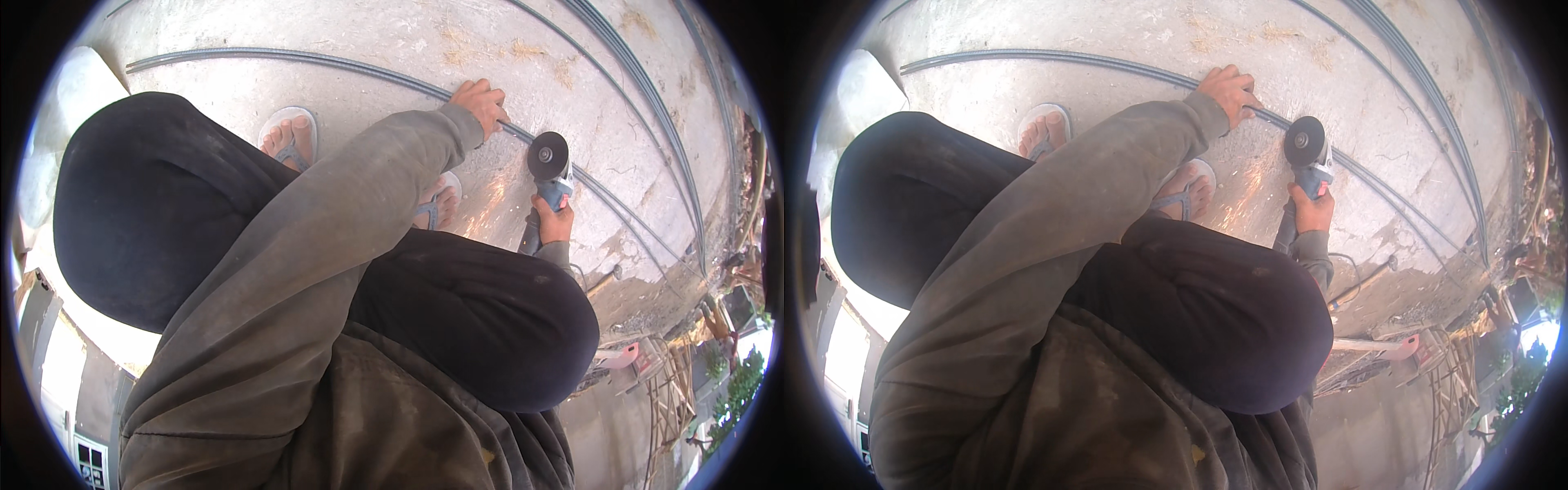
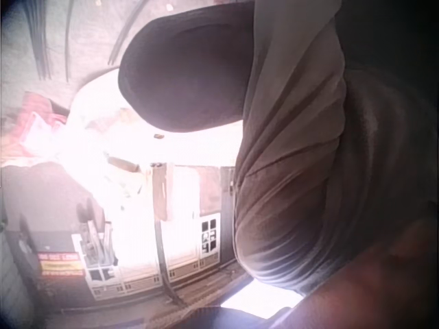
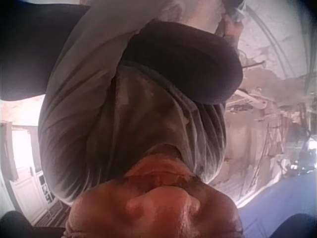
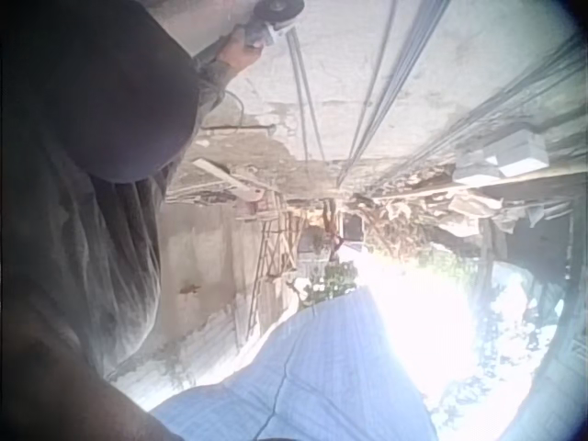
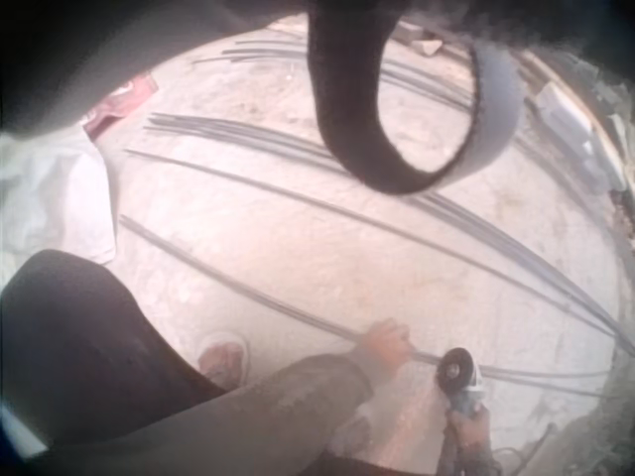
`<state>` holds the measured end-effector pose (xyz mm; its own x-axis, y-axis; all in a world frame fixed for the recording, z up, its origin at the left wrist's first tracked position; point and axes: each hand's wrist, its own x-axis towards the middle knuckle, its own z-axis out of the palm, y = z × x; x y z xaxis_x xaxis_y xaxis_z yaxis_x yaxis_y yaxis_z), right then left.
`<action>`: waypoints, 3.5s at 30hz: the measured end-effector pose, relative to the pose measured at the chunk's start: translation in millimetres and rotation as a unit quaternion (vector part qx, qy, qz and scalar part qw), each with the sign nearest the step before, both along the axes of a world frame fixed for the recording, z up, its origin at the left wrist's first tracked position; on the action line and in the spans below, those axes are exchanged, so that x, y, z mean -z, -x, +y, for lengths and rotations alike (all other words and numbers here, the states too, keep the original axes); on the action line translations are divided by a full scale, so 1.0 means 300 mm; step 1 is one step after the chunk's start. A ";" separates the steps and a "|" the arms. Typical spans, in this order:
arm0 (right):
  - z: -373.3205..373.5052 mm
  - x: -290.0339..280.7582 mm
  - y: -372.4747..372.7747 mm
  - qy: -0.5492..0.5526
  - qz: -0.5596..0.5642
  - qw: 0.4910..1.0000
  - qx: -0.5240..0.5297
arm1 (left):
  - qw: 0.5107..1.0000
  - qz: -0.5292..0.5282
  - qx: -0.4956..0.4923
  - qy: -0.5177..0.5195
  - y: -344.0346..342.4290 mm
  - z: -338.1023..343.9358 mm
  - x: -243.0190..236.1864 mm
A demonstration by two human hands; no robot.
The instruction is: The person measures several long metal rods laid on the ground using a tape measure. They then use an angle grinder to cut the rods at the measured points, creating sparks. The person handles the rods and the grinder repeatedly to complete multiple cuts.
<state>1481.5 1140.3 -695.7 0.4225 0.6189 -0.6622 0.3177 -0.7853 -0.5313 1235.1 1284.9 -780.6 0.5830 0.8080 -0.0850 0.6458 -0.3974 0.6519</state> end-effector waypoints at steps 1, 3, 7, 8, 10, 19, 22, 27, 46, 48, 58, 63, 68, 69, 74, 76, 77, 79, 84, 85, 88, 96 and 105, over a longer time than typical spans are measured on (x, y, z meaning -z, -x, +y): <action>0.005 -0.006 0.003 0.001 0.000 1.000 0.007 | 1.000 -0.001 0.000 -0.001 -0.005 0.000 0.003; 0.007 0.007 -0.005 -0.007 -0.004 1.000 0.004 | 1.000 0.000 0.000 0.005 -0.008 0.000 0.005; -0.002 0.022 -0.029 -0.040 -0.014 0.999 0.002 | 1.000 -0.023 0.001 0.009 -0.017 0.003 0.001; 0.001 0.020 -0.022 -0.047 -0.011 0.999 0.008 | 0.999 -0.032 -0.002 0.005 -0.017 0.002 0.006; 0.010 0.030 -0.023 -0.045 -0.005 0.999 0.005 | 1.000 -0.029 -0.004 0.000 -0.015 0.001 0.011; -0.023 0.064 -0.033 -0.043 -0.006 0.999 0.003 | 1.000 -0.007 0.000 -0.004 -0.011 0.003 0.007; -0.007 0.024 -0.002 -0.023 -0.006 1.000 0.010 | 1.000 -0.006 0.005 0.003 -0.008 0.007 0.000; -0.021 0.023 -0.018 -0.026 0.005 1.000 0.013 | 1.000 -0.004 0.005 0.006 -0.012 0.007 -0.004; -0.030 0.036 -0.022 -0.013 -0.023 1.000 -0.007 | 1.000 0.026 0.006 0.006 -0.017 0.003 -0.003; -0.039 0.041 -0.032 -0.017 -0.020 1.000 -0.006 | 1.000 0.024 0.005 0.008 -0.022 0.002 -0.005; -0.020 0.033 -0.029 -0.035 0.001 0.999 0.005 | 1.000 0.016 0.005 -0.002 -0.024 0.007 0.004; 0.004 0.054 -0.025 -0.026 -0.001 0.999 0.022 | 1.000 0.013 0.003 -0.004 -0.011 -0.002 0.008; 0.027 0.044 -0.028 -0.030 0.008 0.999 0.016 | 1.000 0.011 0.003 0.008 -0.014 0.002 -0.001; 0.017 0.057 -0.035 -0.034 0.008 0.999 0.013 | 1.000 0.011 0.002 0.008 -0.013 0.002 0.000; 0.010 0.033 -0.016 -0.020 0.001 0.999 0.027 | 1.000 -0.001 0.005 0.012 -0.014 0.005 0.005; 0.013 0.030 -0.017 -0.008 0.025 0.999 0.035 | 1.000 0.006 0.003 -0.002 -0.013 0.004 0.007; 0.017 0.024 -0.013 -0.003 0.037 0.999 0.039 | 1.000 0.011 0.001 -0.009 -0.012 0.006 0.007; 0.023 -0.008 0.028 0.009 0.026 0.998 0.059 | 1.000 0.023 0.004 0.000 -0.012 0.007 0.010; -0.003 0.018 0.001 -0.026 0.002 0.999 0.030 | 1.000 0.023 0.009 0.010 -0.023 0.008 -0.007; -0.003 0.016 0.003 -0.019 0.003 0.999 0.032 | 1.000 0.027 0.009 0.007 -0.020 0.006 -0.006; -0.004 0.013 0.004 -0.015 0.005 1.000 0.026 | 0.999 0.031 0.006 0.005 -0.018 0.004 -0.002; -0.014 0.031 -0.002 -0.015 0.014 1.000 0.013 | 0.999 0.034 0.002 0.005 -0.004 0.004 -0.011; -0.057 0.041 -0.036 -0.010 -0.017 1.000 -0.021 | 1.000 0.025 0.004 0.009 -0.021 0.003 -0.005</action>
<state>1492.2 1123.3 -708.1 0.4176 0.6497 -0.6352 0.3678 -0.7601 -0.5357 1241.5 1285.9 -779.0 0.5846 0.8011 -0.1285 0.6745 -0.3918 0.6258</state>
